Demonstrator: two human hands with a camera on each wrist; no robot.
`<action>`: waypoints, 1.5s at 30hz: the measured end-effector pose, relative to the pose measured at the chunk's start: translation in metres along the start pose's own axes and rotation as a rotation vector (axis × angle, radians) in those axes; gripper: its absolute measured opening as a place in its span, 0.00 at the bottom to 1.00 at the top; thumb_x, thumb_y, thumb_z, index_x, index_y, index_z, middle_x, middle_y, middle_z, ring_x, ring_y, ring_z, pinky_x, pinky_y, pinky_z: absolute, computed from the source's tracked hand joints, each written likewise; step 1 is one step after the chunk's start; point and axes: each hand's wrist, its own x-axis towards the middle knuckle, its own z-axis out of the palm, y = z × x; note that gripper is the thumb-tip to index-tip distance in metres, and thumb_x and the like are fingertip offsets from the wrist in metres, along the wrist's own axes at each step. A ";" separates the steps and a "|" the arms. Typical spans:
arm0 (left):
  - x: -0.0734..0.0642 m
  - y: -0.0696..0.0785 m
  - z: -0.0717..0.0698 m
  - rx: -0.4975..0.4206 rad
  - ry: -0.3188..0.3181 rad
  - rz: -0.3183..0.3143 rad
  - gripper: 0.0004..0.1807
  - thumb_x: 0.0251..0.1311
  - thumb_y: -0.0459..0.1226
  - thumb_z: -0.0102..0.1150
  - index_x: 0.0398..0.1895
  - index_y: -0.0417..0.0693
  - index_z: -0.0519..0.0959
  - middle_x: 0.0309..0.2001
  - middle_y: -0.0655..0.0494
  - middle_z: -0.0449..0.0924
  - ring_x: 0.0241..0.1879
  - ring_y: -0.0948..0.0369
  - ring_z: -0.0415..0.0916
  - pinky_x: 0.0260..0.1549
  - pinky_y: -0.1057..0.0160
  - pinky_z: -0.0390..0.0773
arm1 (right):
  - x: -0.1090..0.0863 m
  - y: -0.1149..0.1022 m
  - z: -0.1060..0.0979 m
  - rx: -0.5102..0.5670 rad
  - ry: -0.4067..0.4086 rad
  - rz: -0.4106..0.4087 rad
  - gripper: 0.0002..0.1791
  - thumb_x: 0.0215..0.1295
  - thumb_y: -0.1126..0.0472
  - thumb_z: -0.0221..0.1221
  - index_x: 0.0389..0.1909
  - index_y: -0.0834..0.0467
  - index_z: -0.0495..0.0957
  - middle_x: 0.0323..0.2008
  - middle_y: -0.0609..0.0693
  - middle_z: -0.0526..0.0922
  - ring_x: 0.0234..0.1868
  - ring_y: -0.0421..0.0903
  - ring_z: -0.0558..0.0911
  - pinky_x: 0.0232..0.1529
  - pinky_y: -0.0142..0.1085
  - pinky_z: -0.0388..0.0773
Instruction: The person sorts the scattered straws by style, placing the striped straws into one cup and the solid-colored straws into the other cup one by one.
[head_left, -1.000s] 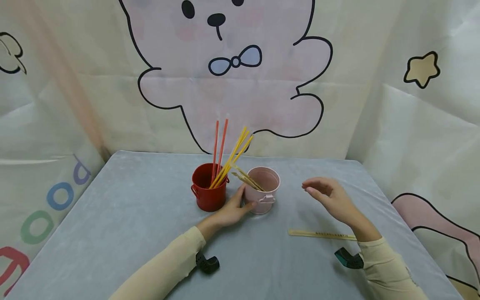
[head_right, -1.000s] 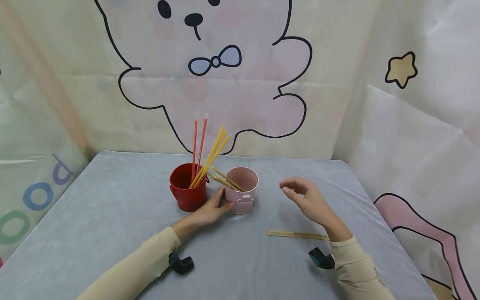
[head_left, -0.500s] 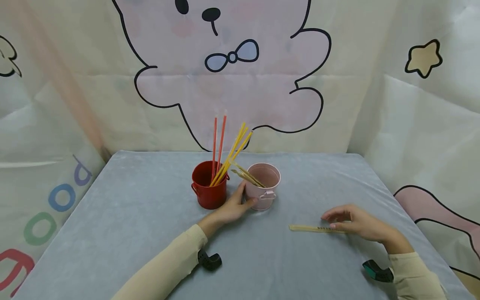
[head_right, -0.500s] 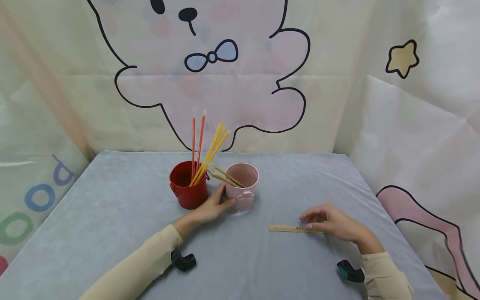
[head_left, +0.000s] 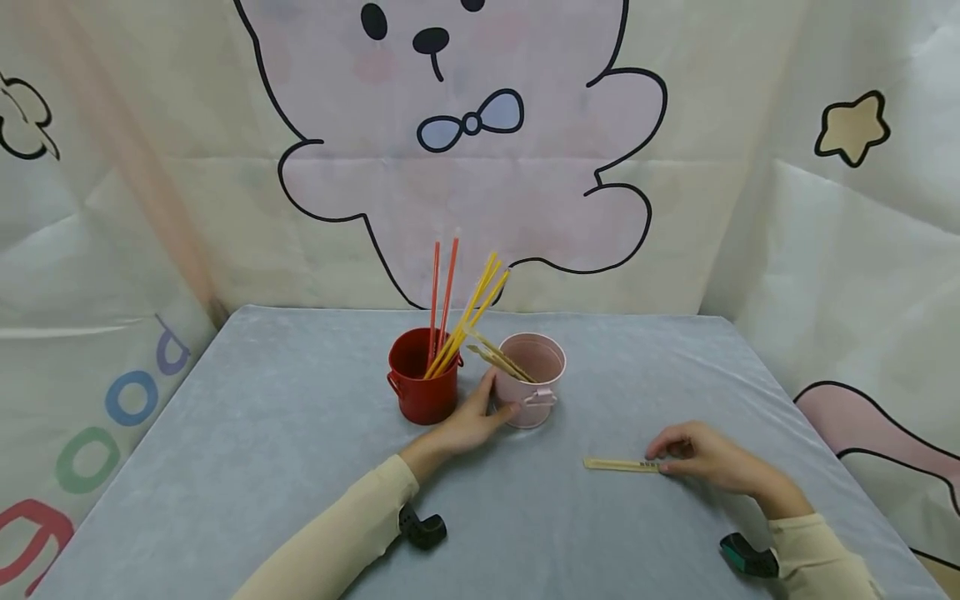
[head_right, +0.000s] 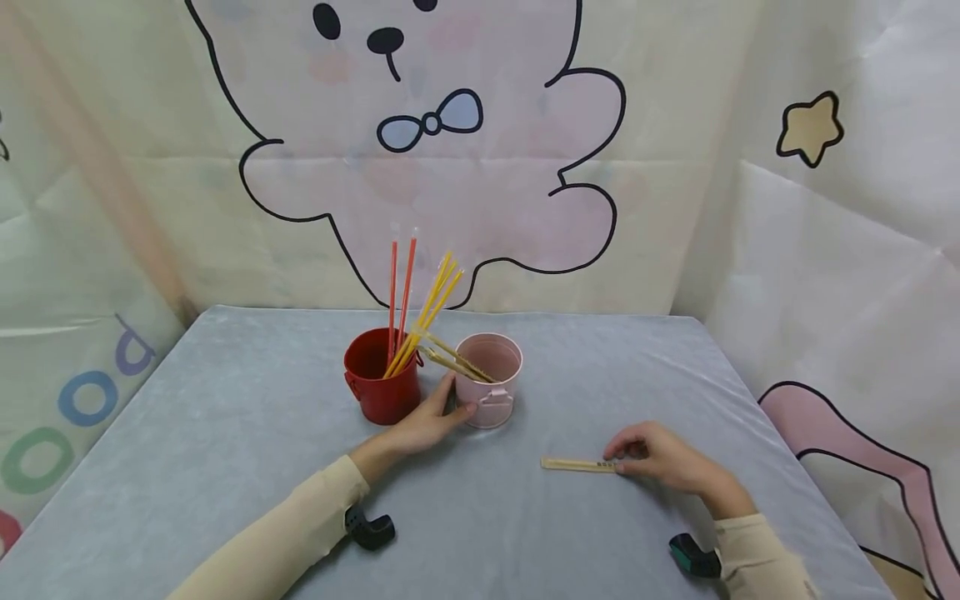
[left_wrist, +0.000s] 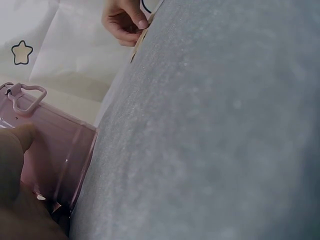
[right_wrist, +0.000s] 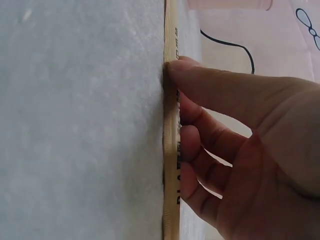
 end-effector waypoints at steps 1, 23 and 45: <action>-0.001 0.001 -0.001 -0.005 -0.001 0.001 0.41 0.69 0.44 0.52 0.77 0.58 0.40 0.79 0.55 0.40 0.79 0.58 0.34 0.76 0.46 0.42 | 0.001 -0.001 0.001 -0.005 0.003 0.001 0.05 0.59 0.67 0.64 0.37 0.62 0.83 0.33 0.55 0.86 0.37 0.30 0.79 0.34 0.28 0.76; -0.003 0.001 -0.001 -0.014 0.010 0.005 0.41 0.69 0.46 0.52 0.77 0.60 0.40 0.79 0.58 0.39 0.79 0.59 0.33 0.76 0.46 0.42 | 0.005 -0.012 0.001 0.007 -0.017 0.084 0.03 0.61 0.67 0.61 0.34 0.63 0.81 0.27 0.54 0.82 0.28 0.28 0.73 0.27 0.28 0.73; -0.006 0.015 -0.004 -0.044 -0.022 -0.036 0.42 0.68 0.41 0.53 0.77 0.53 0.40 0.79 0.52 0.39 0.79 0.54 0.34 0.76 0.45 0.41 | 0.018 -0.060 -0.029 -0.241 0.314 0.023 0.06 0.65 0.68 0.58 0.37 0.54 0.78 0.30 0.36 0.78 0.30 0.33 0.75 0.31 0.28 0.71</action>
